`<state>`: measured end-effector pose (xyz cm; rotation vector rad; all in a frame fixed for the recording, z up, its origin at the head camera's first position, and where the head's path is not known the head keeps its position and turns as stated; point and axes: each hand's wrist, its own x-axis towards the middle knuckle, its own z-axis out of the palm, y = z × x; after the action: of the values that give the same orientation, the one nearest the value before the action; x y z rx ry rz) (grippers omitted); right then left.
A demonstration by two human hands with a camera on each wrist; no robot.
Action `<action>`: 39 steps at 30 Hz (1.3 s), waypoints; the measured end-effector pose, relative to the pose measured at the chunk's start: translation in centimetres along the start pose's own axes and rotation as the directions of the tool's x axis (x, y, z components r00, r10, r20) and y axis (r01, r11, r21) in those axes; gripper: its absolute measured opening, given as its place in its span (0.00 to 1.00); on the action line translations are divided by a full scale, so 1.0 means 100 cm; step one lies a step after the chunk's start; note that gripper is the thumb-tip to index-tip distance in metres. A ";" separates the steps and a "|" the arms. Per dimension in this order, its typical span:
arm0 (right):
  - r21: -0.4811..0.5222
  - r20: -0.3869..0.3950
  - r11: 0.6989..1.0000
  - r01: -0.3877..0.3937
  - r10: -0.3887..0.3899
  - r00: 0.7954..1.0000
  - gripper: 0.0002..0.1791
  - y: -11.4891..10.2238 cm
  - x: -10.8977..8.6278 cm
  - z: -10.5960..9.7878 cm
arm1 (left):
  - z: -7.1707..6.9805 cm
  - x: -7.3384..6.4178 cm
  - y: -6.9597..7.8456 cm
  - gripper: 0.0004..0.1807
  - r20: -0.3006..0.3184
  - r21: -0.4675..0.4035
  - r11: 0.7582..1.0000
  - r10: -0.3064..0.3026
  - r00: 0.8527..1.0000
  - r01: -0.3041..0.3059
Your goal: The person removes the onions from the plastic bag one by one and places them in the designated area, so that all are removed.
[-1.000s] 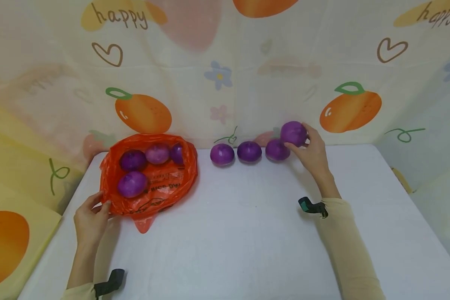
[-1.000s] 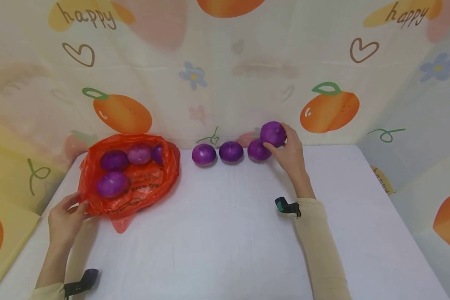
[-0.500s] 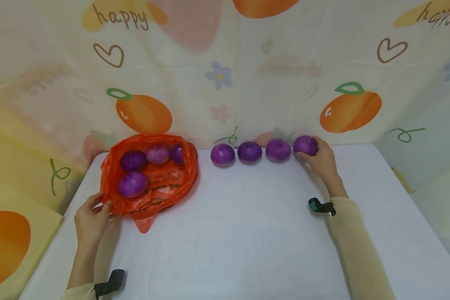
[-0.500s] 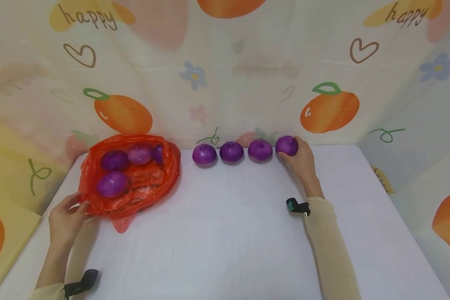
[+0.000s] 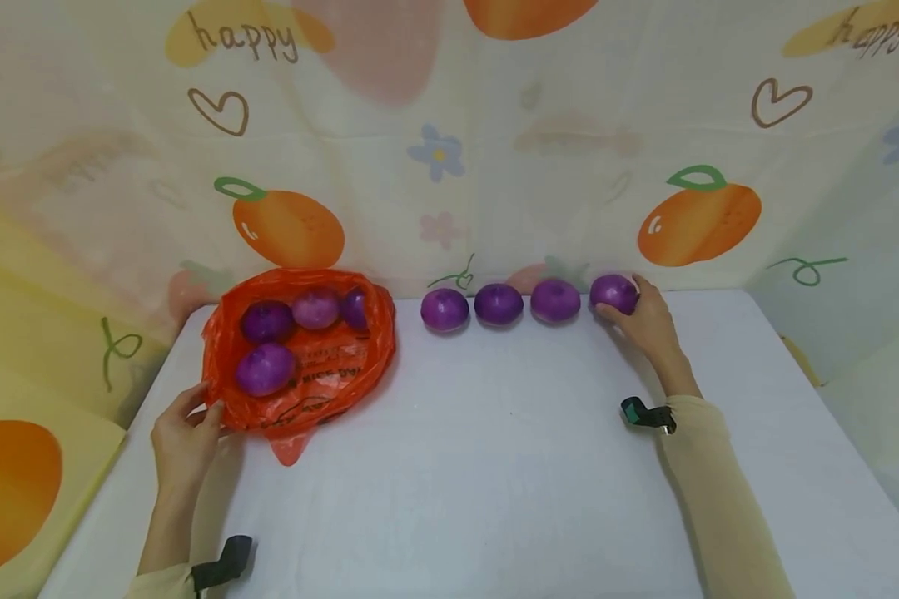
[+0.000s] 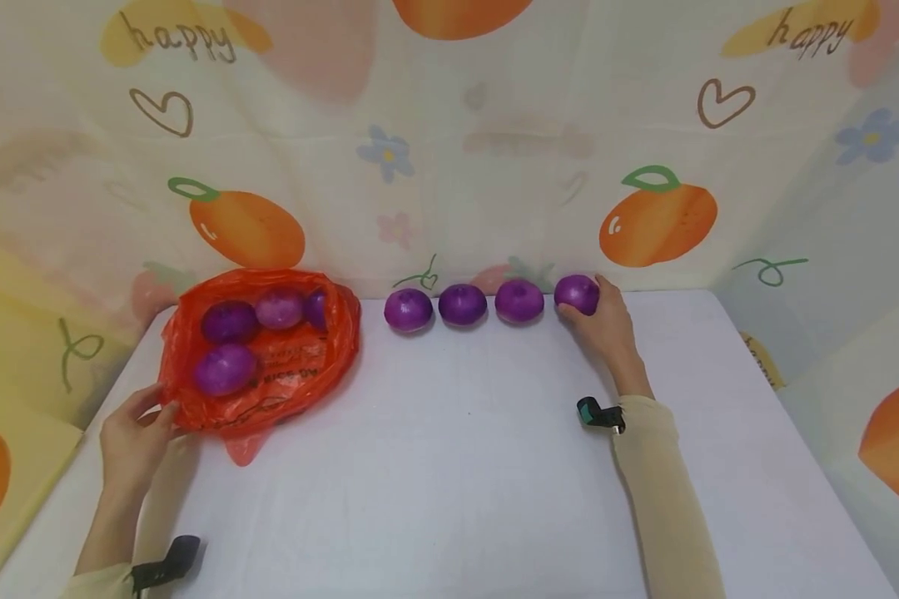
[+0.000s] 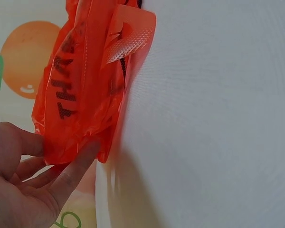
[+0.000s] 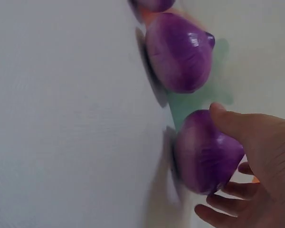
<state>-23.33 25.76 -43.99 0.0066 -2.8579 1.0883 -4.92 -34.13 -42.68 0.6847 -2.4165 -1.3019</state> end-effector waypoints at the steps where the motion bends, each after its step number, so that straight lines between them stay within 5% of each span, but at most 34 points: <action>1: 0.003 -0.008 1.000 0.001 -0.001 1.000 0.49 -0.002 -0.001 -0.002 | 0.001 0.001 0.001 0.24 0.000 -0.011 1.000 0.004 1.000 -0.004; 8: 0.020 -0.119 0.995 0.094 -0.091 0.989 0.48 -0.027 -0.007 -0.004 | 0.004 0.003 0.003 0.24 0.015 -0.045 0.999 -0.003 1.000 0.004; 13: -0.053 -0.192 0.970 0.238 -0.243 0.951 0.45 -0.055 -0.008 0.011 | 0.004 0.002 0.003 0.23 0.002 -0.065 0.998 0.004 1.000 -0.004; 18: -0.106 -0.119 0.921 0.374 -0.385 0.915 0.44 -0.092 -0.013 0.035 | 0.005 0.001 0.002 0.23 -0.035 -0.079 0.997 0.000 0.999 -0.003; 27: 0.003 0.036 0.878 0.479 -0.478 0.877 0.44 -0.166 -0.029 0.087 | 0.001 -0.004 -0.003 0.24 -0.024 -0.017 0.999 0.033 0.999 -0.033; 31: 0.023 0.078 0.845 0.534 -0.534 0.842 0.45 -0.192 -0.039 0.113 | -0.003 -0.009 -0.005 0.23 -0.030 0.015 0.999 0.033 0.999 -0.032; 39: 0.070 0.204 0.747 0.661 -0.659 0.724 0.51 -0.242 -0.055 0.150 | -0.003 -0.008 -0.003 0.23 -0.038 0.017 0.999 0.045 0.998 -0.044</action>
<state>-18.19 -2.47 -39.50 1.1234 -2.6331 0.9402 -4.06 -34.01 -42.82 0.6507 -2.4000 -1.2417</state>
